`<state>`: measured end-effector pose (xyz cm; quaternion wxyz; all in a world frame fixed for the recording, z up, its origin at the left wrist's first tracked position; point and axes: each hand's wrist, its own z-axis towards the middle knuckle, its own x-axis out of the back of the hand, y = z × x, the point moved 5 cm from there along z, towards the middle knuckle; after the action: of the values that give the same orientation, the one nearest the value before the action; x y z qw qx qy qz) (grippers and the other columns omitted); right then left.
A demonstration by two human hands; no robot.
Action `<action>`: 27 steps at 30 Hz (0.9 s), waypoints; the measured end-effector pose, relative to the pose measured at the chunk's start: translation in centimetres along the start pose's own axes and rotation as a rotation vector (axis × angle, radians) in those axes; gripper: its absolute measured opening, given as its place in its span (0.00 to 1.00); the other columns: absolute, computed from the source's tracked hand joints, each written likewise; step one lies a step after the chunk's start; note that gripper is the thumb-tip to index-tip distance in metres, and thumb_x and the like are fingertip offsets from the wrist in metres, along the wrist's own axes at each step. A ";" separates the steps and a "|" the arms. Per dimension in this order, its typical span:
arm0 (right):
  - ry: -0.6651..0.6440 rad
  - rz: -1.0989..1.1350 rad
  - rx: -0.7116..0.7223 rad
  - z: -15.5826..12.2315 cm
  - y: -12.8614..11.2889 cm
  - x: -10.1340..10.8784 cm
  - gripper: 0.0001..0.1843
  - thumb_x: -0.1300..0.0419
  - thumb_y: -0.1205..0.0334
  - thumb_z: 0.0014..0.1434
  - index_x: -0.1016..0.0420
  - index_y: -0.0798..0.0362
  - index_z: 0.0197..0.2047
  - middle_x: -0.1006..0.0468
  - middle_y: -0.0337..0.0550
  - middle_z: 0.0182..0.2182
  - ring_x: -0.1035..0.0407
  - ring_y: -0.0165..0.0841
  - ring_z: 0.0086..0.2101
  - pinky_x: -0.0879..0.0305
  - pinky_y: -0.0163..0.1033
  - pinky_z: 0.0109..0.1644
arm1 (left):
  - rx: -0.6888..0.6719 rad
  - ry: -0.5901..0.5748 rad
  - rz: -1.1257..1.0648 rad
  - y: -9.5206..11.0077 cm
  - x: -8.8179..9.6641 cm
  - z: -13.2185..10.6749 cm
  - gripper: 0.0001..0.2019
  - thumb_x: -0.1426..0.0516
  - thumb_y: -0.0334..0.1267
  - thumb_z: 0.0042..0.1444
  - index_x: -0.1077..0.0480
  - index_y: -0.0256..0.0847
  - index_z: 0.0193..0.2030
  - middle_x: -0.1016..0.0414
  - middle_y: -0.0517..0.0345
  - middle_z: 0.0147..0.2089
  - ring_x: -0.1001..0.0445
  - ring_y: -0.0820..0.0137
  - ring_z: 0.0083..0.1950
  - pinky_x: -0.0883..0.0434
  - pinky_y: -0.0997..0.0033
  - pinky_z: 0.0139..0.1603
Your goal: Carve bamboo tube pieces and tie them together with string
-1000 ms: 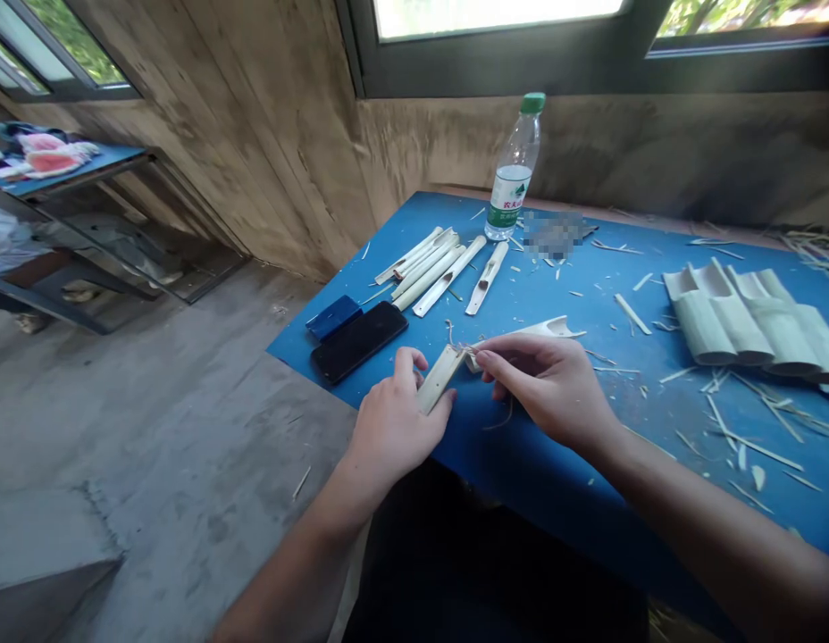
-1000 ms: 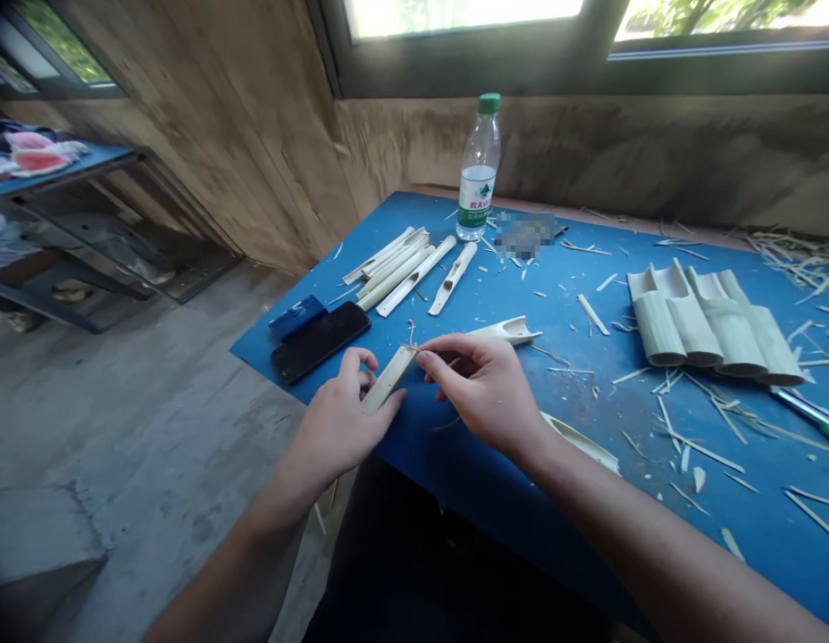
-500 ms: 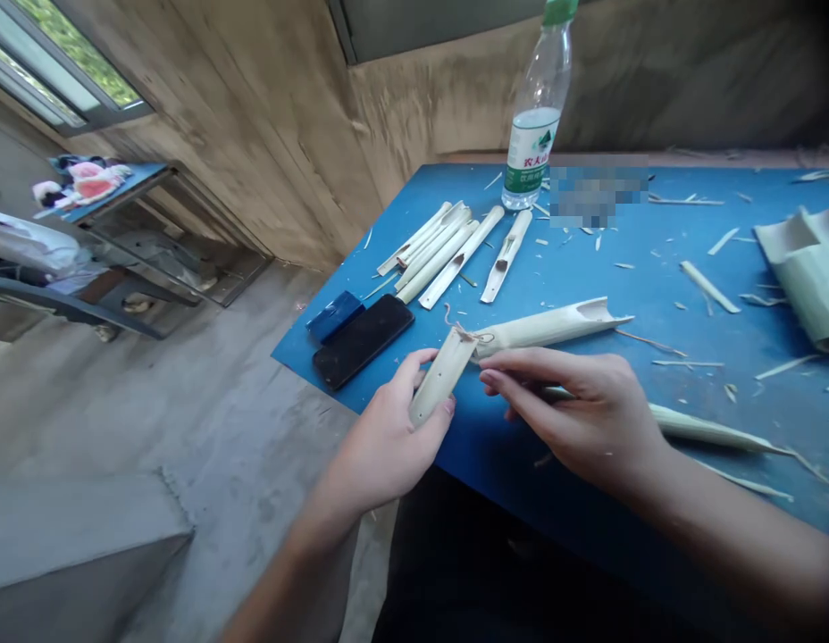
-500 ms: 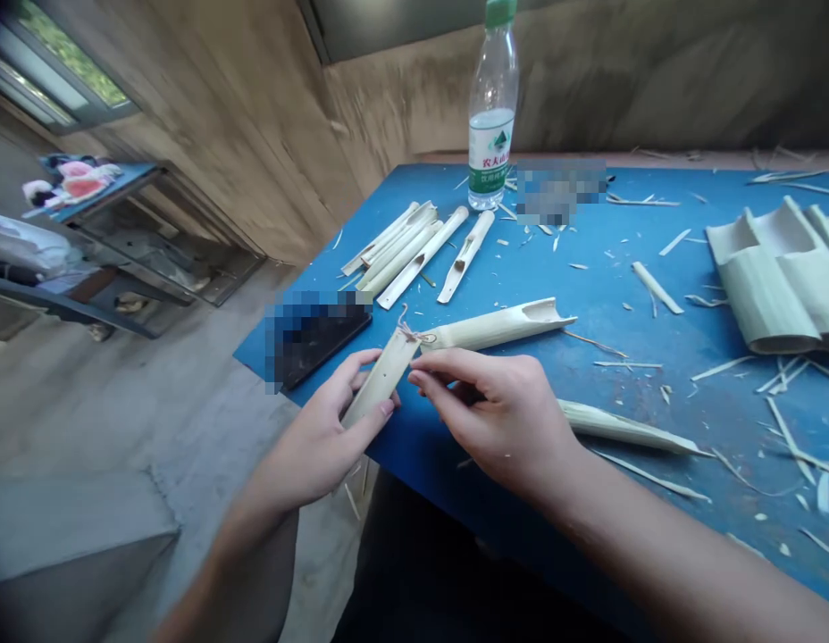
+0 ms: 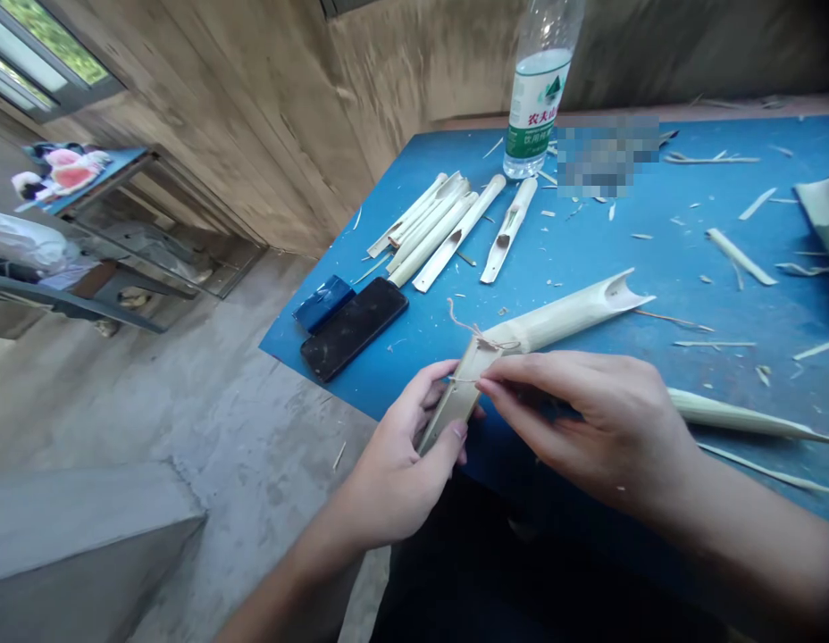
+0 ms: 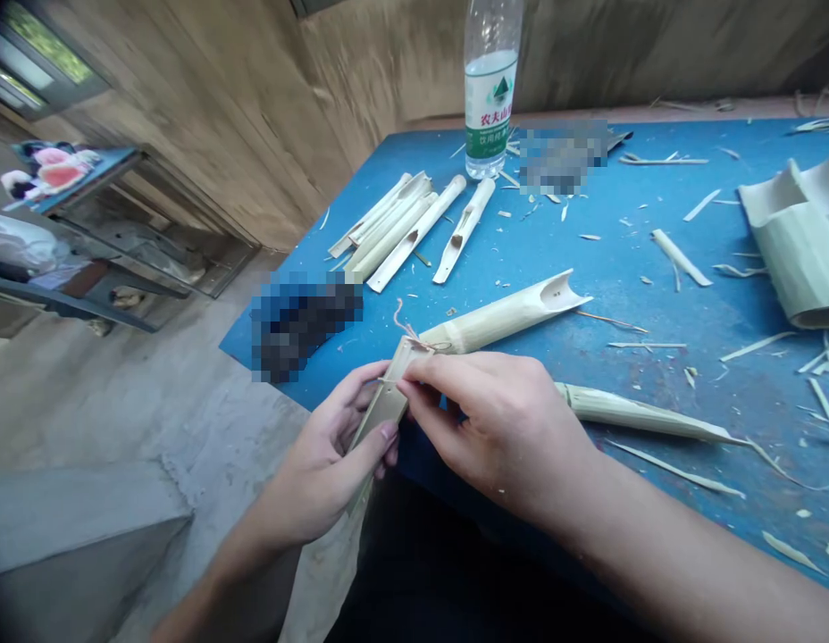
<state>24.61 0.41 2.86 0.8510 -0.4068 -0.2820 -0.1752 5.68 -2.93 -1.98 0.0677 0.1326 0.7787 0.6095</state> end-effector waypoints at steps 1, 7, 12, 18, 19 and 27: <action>-0.008 -0.015 -0.005 -0.1 0.0 -0.1 0.07 0.35 0.62 0.72 0.13 0.46 0.44 0.09 0.41 0.39 0.17 0.35 0.31 0.27 0.38 0.36 | -0.014 -0.004 -0.012 0.0 -0.1 0.0 0.25 0.41 0.37 0.76 0.37 0.51 0.76 0.22 0.50 0.57 0.23 0.72 0.39 0.25 0.74 0.33; -0.072 0.025 -0.040 -0.4 0.1 -0.5 0.06 0.33 0.61 0.69 0.16 0.47 0.37 0.15 0.36 0.28 0.26 0.29 0.24 0.34 0.38 0.30 | 0.021 -0.008 -0.046 -0.5 0.1 0.1 0.25 0.41 0.43 0.77 0.36 0.53 0.77 0.22 0.49 0.58 0.23 0.72 0.39 0.23 0.73 0.34; -0.114 0.051 -0.053 -0.3 0.0 -0.8 0.08 0.32 0.62 0.69 0.17 0.48 0.35 0.18 0.35 0.26 0.27 0.29 0.24 0.36 0.37 0.30 | -0.010 -0.002 -0.007 -0.4 0.0 0.2 0.25 0.41 0.42 0.78 0.36 0.53 0.78 0.22 0.48 0.60 0.24 0.72 0.39 0.23 0.72 0.34; -0.134 0.084 -0.025 -0.2 -0.3 -0.9 0.09 0.34 0.62 0.70 0.16 0.48 0.35 0.14 0.38 0.30 0.25 0.31 0.26 0.33 0.38 0.32 | -0.016 -0.008 0.007 -0.1 -0.3 0.1 0.28 0.42 0.38 0.78 0.43 0.57 0.80 0.22 0.51 0.60 0.23 0.73 0.39 0.24 0.73 0.35; -0.137 0.089 -0.027 -0.3 -0.3 -0.9 0.10 0.34 0.62 0.70 0.16 0.48 0.35 0.14 0.38 0.30 0.25 0.31 0.26 0.33 0.38 0.31 | -0.011 -0.004 0.006 -0.1 -0.3 0.1 0.31 0.42 0.38 0.77 0.46 0.58 0.81 0.22 0.52 0.59 0.23 0.72 0.39 0.24 0.73 0.35; -0.135 0.084 -0.065 -0.6 -0.1 -1.2 0.06 0.34 0.66 0.68 0.16 0.49 0.38 0.14 0.38 0.32 0.25 0.31 0.27 0.32 0.38 0.34 | 0.042 0.028 -0.052 0.0 -0.2 0.0 0.37 0.41 0.34 0.77 0.55 0.59 0.83 0.21 0.61 0.46 0.24 0.74 0.37 0.26 0.73 0.39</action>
<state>23.81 -0.03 1.87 0.8229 -0.4567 -0.3157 -0.1204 5.90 -3.00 -1.98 0.0698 0.1050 0.7954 0.5928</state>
